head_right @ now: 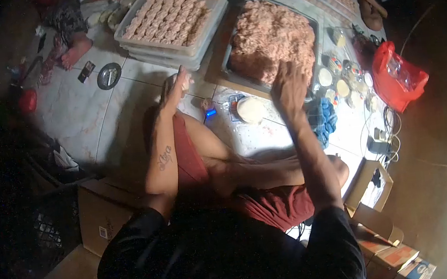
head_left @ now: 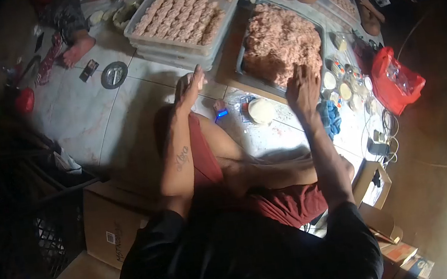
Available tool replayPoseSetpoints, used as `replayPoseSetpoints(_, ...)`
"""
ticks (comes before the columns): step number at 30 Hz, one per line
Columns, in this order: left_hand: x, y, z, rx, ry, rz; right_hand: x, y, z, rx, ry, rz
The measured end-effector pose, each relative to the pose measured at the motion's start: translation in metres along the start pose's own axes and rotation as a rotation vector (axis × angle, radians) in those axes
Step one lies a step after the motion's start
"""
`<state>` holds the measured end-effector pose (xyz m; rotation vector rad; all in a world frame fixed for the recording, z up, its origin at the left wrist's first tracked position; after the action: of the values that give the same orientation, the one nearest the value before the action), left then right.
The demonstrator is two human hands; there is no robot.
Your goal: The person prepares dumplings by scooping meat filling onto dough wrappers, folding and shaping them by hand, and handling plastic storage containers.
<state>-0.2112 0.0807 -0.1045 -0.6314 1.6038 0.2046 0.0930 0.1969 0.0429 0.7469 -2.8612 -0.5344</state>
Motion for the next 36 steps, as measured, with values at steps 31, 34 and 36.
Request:
replayPoseSetpoints(31, 0.018, 0.001, 0.056, 0.181, -0.393, -0.026, 0.165, 0.311, 0.099, 0.366, 0.09, -0.471)
replayPoseSetpoints(34, 0.043, 0.006, 0.064, 0.358, -0.239, -0.113, 0.16, 0.317, 0.131, 0.513, 0.011, -0.472)
replayPoseSetpoints(36, 0.047, 0.006, 0.069, 0.328, -0.294, -0.116, 0.153, 0.324, 0.151, 0.59, 0.014, -0.466)
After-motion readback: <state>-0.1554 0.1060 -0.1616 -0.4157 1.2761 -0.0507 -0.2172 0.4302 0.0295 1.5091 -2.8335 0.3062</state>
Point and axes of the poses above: each hand's wrist, its own y-axis towards the middle knuckle, its own z-axis out of the palm, x = y × z, the point moved 7 cm from there along y, towards the middle knuckle, and after that the axes turned 4 degrees about z, right-handed, at the moved point
